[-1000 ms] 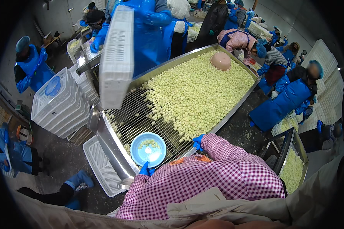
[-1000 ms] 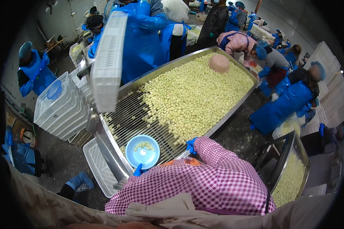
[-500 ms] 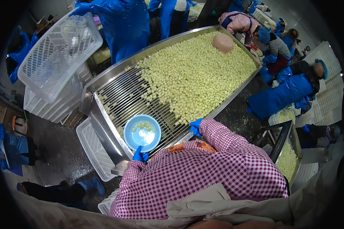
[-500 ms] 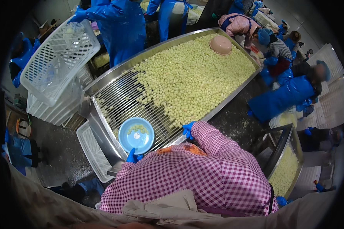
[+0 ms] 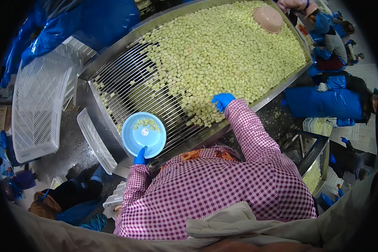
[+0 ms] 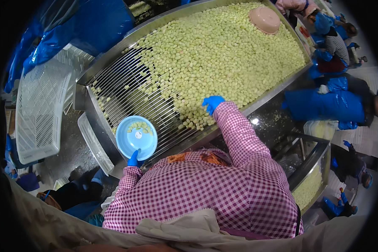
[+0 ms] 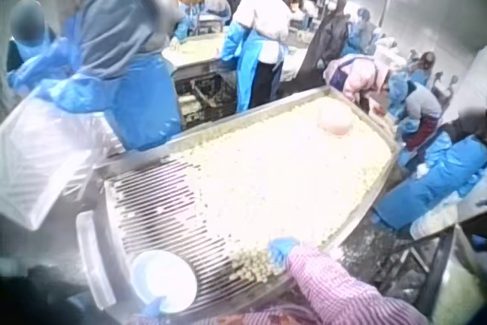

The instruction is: The person sorts peeled garlic cloves on a moving conveyor belt, picking individual cloves and placing them into a small blue bowl held in the left hand. Other workers in blue aprons and gloves are visible nearby, also handling garlic.

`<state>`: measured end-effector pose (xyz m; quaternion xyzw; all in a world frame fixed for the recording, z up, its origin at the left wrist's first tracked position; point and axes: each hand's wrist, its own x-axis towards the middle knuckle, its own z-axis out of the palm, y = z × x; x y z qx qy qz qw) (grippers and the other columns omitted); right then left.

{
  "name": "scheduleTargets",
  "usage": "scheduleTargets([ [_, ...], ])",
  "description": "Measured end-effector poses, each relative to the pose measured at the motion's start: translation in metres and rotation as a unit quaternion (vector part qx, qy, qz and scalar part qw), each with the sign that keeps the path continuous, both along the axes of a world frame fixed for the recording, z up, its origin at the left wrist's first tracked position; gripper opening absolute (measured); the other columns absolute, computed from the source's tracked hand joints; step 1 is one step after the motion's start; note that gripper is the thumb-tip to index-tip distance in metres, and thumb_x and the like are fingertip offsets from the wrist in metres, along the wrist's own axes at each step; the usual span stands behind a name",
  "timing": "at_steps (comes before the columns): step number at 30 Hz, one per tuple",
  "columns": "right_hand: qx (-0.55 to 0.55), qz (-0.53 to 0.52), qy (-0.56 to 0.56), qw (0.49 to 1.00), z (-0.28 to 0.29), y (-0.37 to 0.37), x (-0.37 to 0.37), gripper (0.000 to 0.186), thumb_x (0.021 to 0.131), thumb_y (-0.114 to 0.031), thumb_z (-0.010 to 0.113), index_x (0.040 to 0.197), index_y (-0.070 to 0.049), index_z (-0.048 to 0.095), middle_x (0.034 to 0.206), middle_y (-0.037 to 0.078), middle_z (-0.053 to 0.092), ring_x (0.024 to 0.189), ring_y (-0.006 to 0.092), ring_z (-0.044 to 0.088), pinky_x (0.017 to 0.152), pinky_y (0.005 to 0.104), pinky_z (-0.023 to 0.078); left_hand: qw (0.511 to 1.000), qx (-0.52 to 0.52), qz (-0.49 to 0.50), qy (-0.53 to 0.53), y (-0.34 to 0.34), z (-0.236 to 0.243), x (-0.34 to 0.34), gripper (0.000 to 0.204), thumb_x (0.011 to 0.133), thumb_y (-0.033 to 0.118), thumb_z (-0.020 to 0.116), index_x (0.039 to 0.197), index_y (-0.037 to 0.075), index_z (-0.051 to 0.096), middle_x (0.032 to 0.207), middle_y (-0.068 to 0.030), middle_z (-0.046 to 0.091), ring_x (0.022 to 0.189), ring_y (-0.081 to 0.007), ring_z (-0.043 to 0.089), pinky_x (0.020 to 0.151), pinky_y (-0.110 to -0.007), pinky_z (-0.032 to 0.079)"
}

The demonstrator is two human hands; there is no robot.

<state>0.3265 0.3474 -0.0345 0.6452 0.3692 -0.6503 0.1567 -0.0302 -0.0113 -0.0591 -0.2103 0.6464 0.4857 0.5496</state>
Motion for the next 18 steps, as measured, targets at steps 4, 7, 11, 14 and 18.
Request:
scheduleTargets([
  [4,0.230,-0.125,-0.010,0.965,0.031,0.041,-0.007,0.023,0.093,-0.022,0.055,0.107,-0.005,0.063,0.077,0.004,0.063,0.063,0.0116,0.054,0.057,0.0271,0.048,0.999,-0.011,0.027,-0.022,0.014,-0.007,0.010,0.054,0.084,0.012,0.063,0.132,0.004,0.039,0.116,-0.0166,0.059,0.102,-0.0343,0.061,0.082,-0.052,0.054],
  [7,0.324,-0.078,0.008,0.943,0.045,0.059,-0.029,0.021,0.091,-0.018,0.054,0.108,-0.009,0.064,0.083,0.004,0.064,0.072,0.0125,0.057,0.069,0.0269,0.049,0.999,-0.016,0.035,-0.027,0.030,-0.013,0.021,0.049,0.084,0.011,0.063,0.129,0.002,0.045,0.118,-0.0166,0.058,0.102,-0.0333,0.061,0.083,-0.047,0.055],
  [11,0.415,0.074,-0.021,0.907,0.048,0.085,-0.044,0.022,0.092,-0.025,0.051,0.106,-0.017,0.066,0.099,0.008,0.068,0.088,0.0195,0.063,0.081,0.0309,0.050,0.999,-0.042,-0.020,0.014,0.063,0.007,0.043,0.049,0.087,0.008,0.055,0.133,0.000,0.041,0.123,-0.0191,0.055,0.107,-0.0335,0.058,0.091,-0.048,0.050],
  [14,0.495,0.171,0.043,0.851,0.052,0.105,-0.035,0.020,0.092,-0.023,0.051,0.103,-0.020,0.067,0.106,0.008,0.065,0.095,0.0249,0.062,0.086,0.0335,0.050,0.993,0.028,0.107,0.029,0.098,0.045,0.059,0.051,0.088,0.003,0.050,0.137,0.000,0.035,0.131,-0.0200,0.049,0.117,-0.0345,0.052,0.102,-0.048,0.041],
  [18,0.435,0.302,-0.101,0.842,0.081,0.122,-0.025,0.025,0.093,-0.019,0.043,0.108,-0.020,0.063,0.118,0.007,0.058,0.105,0.0251,0.059,0.090,0.0367,0.048,0.997,0.059,0.044,0.016,0.152,0.090,0.071,0.051,0.087,0.001,0.050,0.136,0.001,0.036,0.126,-0.0207,0.053,0.113,-0.0339,0.055,0.096,-0.048,0.046],
])
